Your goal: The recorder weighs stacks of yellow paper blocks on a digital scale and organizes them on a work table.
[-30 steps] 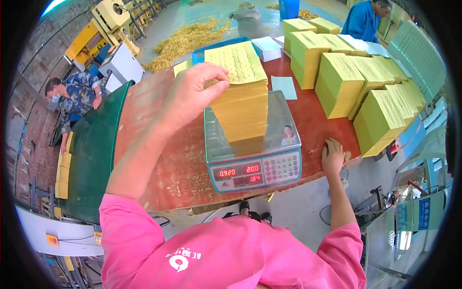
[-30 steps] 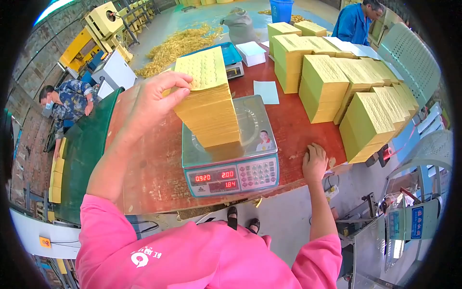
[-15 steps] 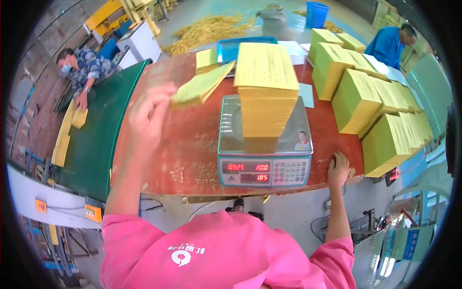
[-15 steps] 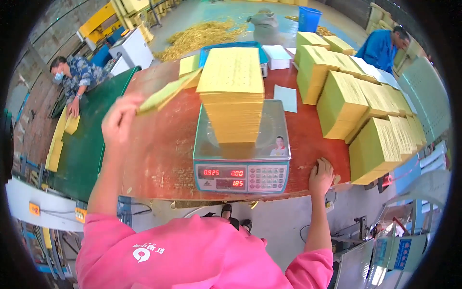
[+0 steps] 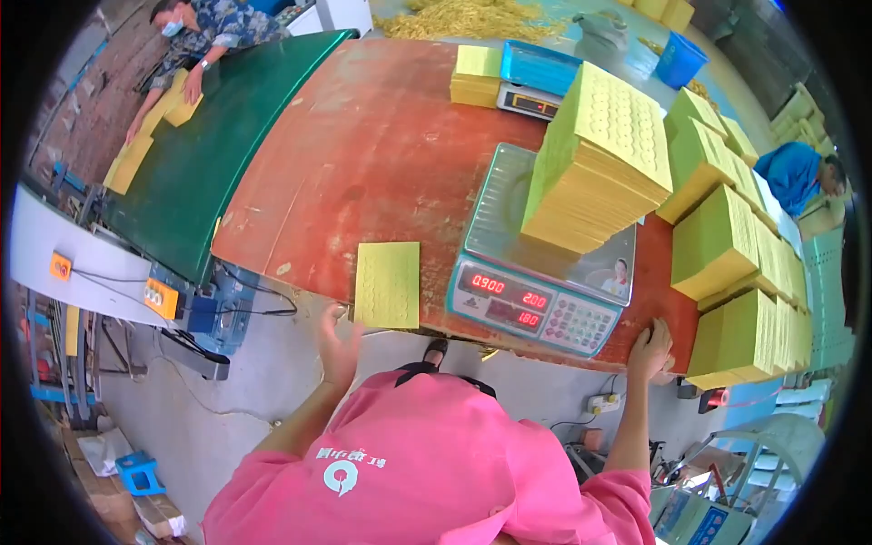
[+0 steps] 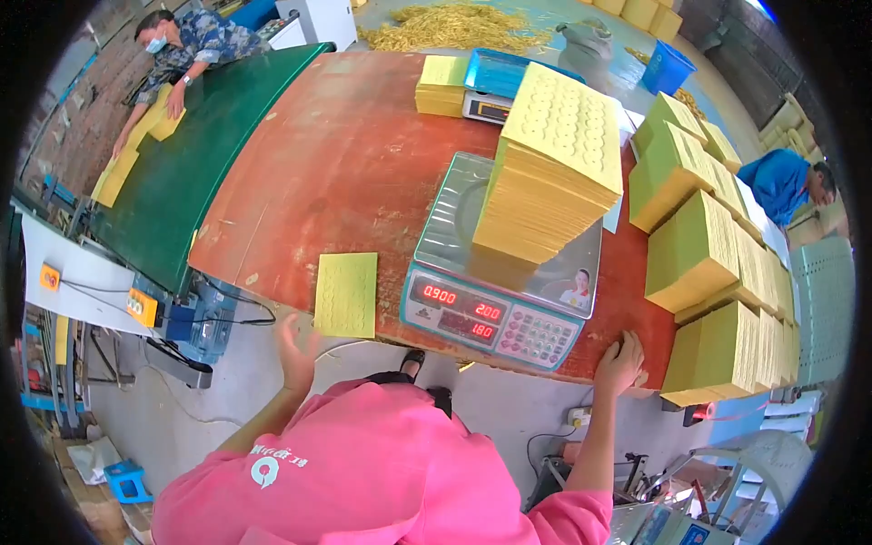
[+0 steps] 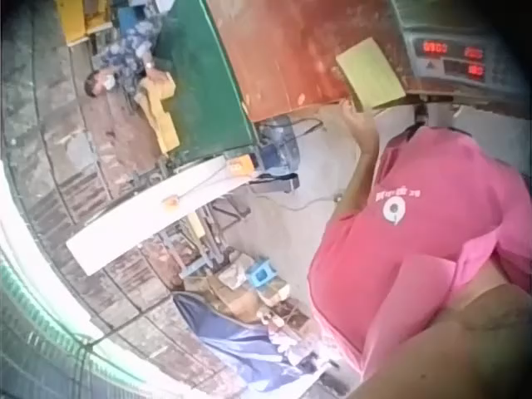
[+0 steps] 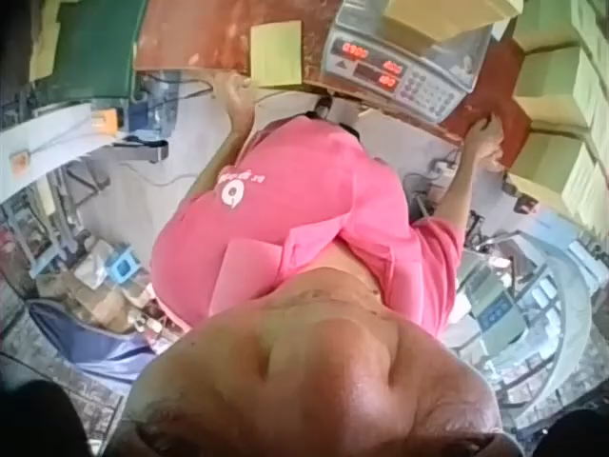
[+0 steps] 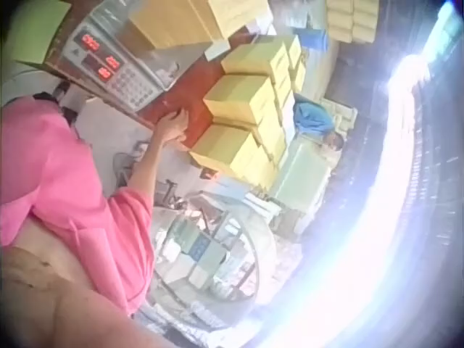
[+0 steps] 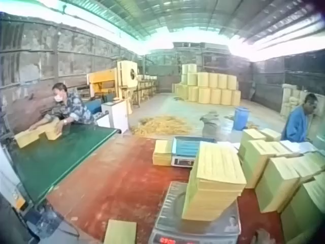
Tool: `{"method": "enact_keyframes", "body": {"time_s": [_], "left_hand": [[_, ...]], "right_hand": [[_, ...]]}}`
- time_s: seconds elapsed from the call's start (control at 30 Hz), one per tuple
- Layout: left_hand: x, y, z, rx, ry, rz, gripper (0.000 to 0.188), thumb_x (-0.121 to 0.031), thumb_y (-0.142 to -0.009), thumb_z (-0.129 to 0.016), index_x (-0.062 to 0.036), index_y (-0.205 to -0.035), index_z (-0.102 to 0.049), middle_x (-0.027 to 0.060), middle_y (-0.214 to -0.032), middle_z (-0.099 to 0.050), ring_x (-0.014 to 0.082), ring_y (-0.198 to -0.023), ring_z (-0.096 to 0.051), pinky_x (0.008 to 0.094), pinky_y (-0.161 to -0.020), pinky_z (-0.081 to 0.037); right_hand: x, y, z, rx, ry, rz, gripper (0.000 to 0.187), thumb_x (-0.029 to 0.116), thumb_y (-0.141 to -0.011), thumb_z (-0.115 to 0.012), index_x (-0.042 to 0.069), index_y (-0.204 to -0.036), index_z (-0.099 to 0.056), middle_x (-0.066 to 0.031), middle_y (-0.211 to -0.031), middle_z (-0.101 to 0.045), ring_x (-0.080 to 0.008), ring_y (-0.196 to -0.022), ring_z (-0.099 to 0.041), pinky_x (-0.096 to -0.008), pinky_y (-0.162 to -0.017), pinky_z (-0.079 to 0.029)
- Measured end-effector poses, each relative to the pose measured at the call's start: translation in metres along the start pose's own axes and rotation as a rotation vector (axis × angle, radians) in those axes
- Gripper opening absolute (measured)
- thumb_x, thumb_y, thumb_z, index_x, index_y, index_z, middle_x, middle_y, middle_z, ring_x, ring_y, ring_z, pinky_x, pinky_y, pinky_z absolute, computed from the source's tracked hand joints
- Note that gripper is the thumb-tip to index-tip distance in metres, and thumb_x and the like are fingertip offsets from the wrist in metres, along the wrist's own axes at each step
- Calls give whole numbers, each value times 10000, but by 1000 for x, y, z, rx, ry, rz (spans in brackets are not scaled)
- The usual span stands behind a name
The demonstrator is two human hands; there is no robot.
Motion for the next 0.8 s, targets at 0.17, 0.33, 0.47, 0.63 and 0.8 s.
{"method": "enact_keyframes", "body": {"time_s": [0.17, 0.33, 0.47, 0.63, 0.8], "left_hand": [[61, 12, -45, 225, 1221, 1164, 337, -261, -950, -584, 1, -1162, -562, 119, -1091, -654, 211, -994, -615, 361, -809, -507], [62, 2, -32, 509, 995, 1064, 268, -213, -940, -572, -11, -1116, -582, 117, -948, -663, 182, -775, -650, 323, -656, -533], [36, -90, 6, 631, 679, 716, 201, -171, -941, -560, -23, -1074, -589, 73, -851, -652, 132, -666, -639, 277, -538, -519], [-11, -277, -20, 342, 780, 475, 168, -167, -953, -549, -40, -1050, -603, 52, -861, -641, 115, -664, -614, 244, -497, -475], [-22, -458, -154, 362, 958, 360, 154, -168, -945, -561, -57, -1049, -588, 64, -862, -641, 144, -645, -615, 259, -510, -474]], "right_hand": [[1, -3, 0, -7, -45, -10, 286, 94, -886, -554, 40, -1155, -632, -120, -1264, -607, -320, -1171, -540, -423, -997, -424], [-2, -5, -7, 3, -23, -13, 291, 80, -880, -549, 34, -1156, -628, -123, -1253, -611, -327, -1166, -542, -426, -1005, -419], [-4, -6, -7, -18, -4, 3, 290, 72, -876, -547, 27, -1152, -626, -120, -1255, -609, -326, -1170, -539, -424, -1011, -413], [6, -4, 2, -13, 64, -47, 292, 67, -866, -549, 36, -1145, -631, -108, -1257, -610, -309, -1174, -540, -435, -1015, -396], [12, -2, 7, 33, 91, -108, 296, 70, -855, -555, 56, -1139, -639, -94, -1254, -614, -289, -1176, -543, -481, -1009, -364]]}}
Point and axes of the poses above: each hand's wrist, its own y-axis away from the middle knuckle, its own z-axis out of the back of the hand, x = y × z, the point moved 5 cm from there along -y, towards the middle knuckle
